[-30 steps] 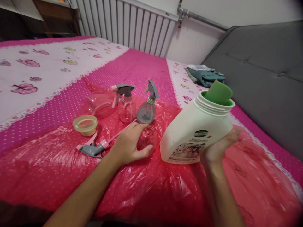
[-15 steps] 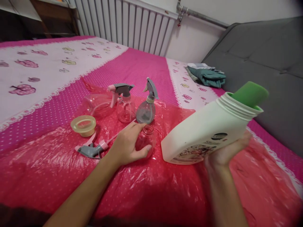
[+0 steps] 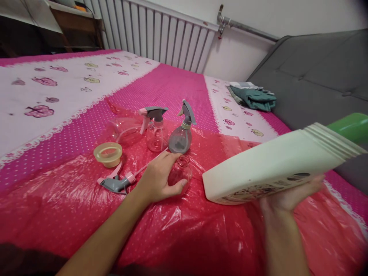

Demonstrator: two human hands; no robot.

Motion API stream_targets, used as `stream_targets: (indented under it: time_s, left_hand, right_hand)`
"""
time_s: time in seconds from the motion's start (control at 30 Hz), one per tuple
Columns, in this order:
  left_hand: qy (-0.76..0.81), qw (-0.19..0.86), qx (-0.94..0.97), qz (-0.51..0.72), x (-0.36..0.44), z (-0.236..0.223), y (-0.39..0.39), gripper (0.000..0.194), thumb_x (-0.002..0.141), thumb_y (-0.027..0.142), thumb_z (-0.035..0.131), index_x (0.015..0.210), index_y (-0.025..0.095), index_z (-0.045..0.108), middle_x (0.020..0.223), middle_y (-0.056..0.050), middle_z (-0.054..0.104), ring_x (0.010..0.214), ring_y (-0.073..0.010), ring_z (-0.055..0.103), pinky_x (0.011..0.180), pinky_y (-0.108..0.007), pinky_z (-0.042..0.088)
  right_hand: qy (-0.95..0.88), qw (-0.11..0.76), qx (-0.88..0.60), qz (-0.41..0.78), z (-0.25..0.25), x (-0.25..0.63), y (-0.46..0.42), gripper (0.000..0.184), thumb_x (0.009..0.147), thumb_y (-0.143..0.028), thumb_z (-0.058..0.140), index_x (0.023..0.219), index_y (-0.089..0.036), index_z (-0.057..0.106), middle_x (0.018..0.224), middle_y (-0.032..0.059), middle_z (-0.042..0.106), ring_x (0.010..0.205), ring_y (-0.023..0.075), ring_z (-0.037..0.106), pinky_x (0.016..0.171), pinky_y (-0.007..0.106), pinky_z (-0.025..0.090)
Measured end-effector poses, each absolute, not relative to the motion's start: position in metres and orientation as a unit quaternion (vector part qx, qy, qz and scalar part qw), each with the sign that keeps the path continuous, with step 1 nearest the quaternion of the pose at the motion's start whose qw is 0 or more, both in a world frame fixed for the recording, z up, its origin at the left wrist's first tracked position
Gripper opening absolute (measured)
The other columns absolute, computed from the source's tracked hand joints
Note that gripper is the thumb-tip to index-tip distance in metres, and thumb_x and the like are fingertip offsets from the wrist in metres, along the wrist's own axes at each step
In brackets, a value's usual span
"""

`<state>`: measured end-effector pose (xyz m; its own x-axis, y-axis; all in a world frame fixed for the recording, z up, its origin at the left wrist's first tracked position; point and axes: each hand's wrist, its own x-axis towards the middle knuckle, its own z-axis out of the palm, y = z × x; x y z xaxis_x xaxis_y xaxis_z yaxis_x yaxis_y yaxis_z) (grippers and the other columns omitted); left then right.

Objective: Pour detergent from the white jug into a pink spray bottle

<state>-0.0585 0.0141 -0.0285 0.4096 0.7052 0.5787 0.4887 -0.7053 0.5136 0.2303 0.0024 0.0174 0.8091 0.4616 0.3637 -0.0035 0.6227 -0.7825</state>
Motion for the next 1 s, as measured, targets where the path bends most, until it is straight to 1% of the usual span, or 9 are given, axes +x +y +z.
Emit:
stream_targets:
  time_s: [0.17, 0.27, 0.33, 0.43, 0.57, 0.67, 0.77, 1.0]
  left_hand:
    - [0.360, 0.141, 0.828, 0.406, -0.058, -0.028, 0.014, 0.046, 0.089, 0.038, 0.065, 0.130, 0.019, 0.060, 0.119, -0.014, 0.074, 0.107, -0.0341, 0.074, 0.094, -0.050, 0.062]
    - [0.365, 0.137, 0.828, 0.404, -0.058, -0.028, 0.013, 0.046, 0.088, 0.038, 0.066, 0.130, 0.019, 0.061, 0.118, -0.013, 0.074, 0.107, -0.0341, 0.074, 0.094, -0.049, 0.062]
    - [0.369, 0.138, 0.827, 0.401, -0.058, -0.028, 0.013, 0.046, 0.088, 0.038, 0.066, 0.131, 0.020, 0.061, 0.118, -0.013, 0.074, 0.106, -0.0338, 0.074, 0.094, -0.049, 0.062]
    - [0.369, 0.139, 0.827, 0.400, -0.059, -0.028, 0.013, 0.048, 0.088, 0.039, 0.066, 0.132, 0.021, 0.060, 0.118, -0.013, 0.074, 0.106, -0.0337, 0.074, 0.094, -0.049, 0.062]
    - [0.368, 0.140, 0.828, 0.398, -0.059, -0.028, 0.014, 0.048, 0.088, 0.038, 0.066, 0.132, 0.021, 0.060, 0.119, -0.013, 0.074, 0.107, -0.0341, 0.074, 0.094, -0.050, 0.062]
    - [0.363, 0.137, 0.829, 0.403, -0.059, -0.028, 0.013, 0.048, 0.088, 0.037, 0.065, 0.132, 0.020, 0.059, 0.118, -0.013, 0.074, 0.107, -0.0342, 0.074, 0.094, -0.050, 0.062]
    - [0.360, 0.134, 0.829, 0.406, -0.059, -0.028, 0.013, 0.046, 0.089, 0.037, 0.064, 0.131, 0.019, 0.059, 0.117, -0.014, 0.074, 0.108, -0.0347, 0.074, 0.094, -0.051, 0.063]
    - [0.363, 0.135, 0.830, 0.401, -0.058, -0.028, 0.014, 0.047, 0.089, 0.039, 0.064, 0.130, 0.018, 0.060, 0.116, -0.014, 0.074, 0.106, -0.0351, 0.074, 0.093, -0.052, 0.063]
  right_hand:
    - [-0.250, 0.850, -0.441, 0.145, 0.018, 0.248, -0.005, 0.055, 0.099, -0.061, 0.031, 0.106, -0.027, 0.074, 0.124, 0.0048, 0.071, 0.127, 0.0299, 0.065, 0.102, 0.053, 0.064]
    - [-0.213, 0.848, -0.459, 0.160, 0.016, 0.257, -0.008, 0.061, 0.100, -0.061, 0.023, 0.104, -0.029, 0.074, 0.125, 0.0043, 0.071, 0.128, 0.0308, 0.064, 0.100, 0.055, 0.064]
    - [-0.205, 0.846, -0.464, 0.166, 0.017, 0.258, -0.010, 0.061, 0.100, -0.060, 0.020, 0.103, -0.030, 0.074, 0.126, 0.0038, 0.070, 0.128, 0.0306, 0.064, 0.097, 0.054, 0.065]
    - [-0.216, 0.845, -0.464, 0.155, 0.019, 0.254, -0.009, 0.059, 0.100, -0.061, 0.024, 0.104, -0.031, 0.074, 0.128, 0.0048, 0.069, 0.127, 0.0314, 0.064, 0.094, 0.054, 0.066]
    - [-0.258, 0.853, -0.434, 0.130, 0.017, 0.243, -0.001, 0.057, 0.098, -0.063, 0.033, 0.108, -0.025, 0.075, 0.131, 0.0070, 0.068, 0.129, 0.0305, 0.063, 0.100, 0.051, 0.064]
    - [-0.286, 0.850, -0.421, 0.137, 0.010, 0.232, 0.008, 0.065, 0.098, -0.070, 0.032, 0.111, -0.021, 0.074, 0.135, 0.0078, 0.068, 0.134, 0.0288, 0.059, 0.105, 0.050, 0.062]
    - [-0.301, 0.842, -0.421, 0.154, 0.005, 0.224, 0.013, 0.073, 0.095, -0.078, 0.034, 0.115, -0.020, 0.073, 0.134, 0.0093, 0.068, 0.135, 0.0291, 0.058, 0.105, 0.050, 0.062]
    - [-0.302, 0.837, -0.426, 0.161, 0.006, 0.216, 0.011, 0.076, 0.094, -0.081, 0.036, 0.124, -0.020, 0.070, 0.135, 0.0104, 0.067, 0.139, 0.0294, 0.057, 0.105, 0.050, 0.061]
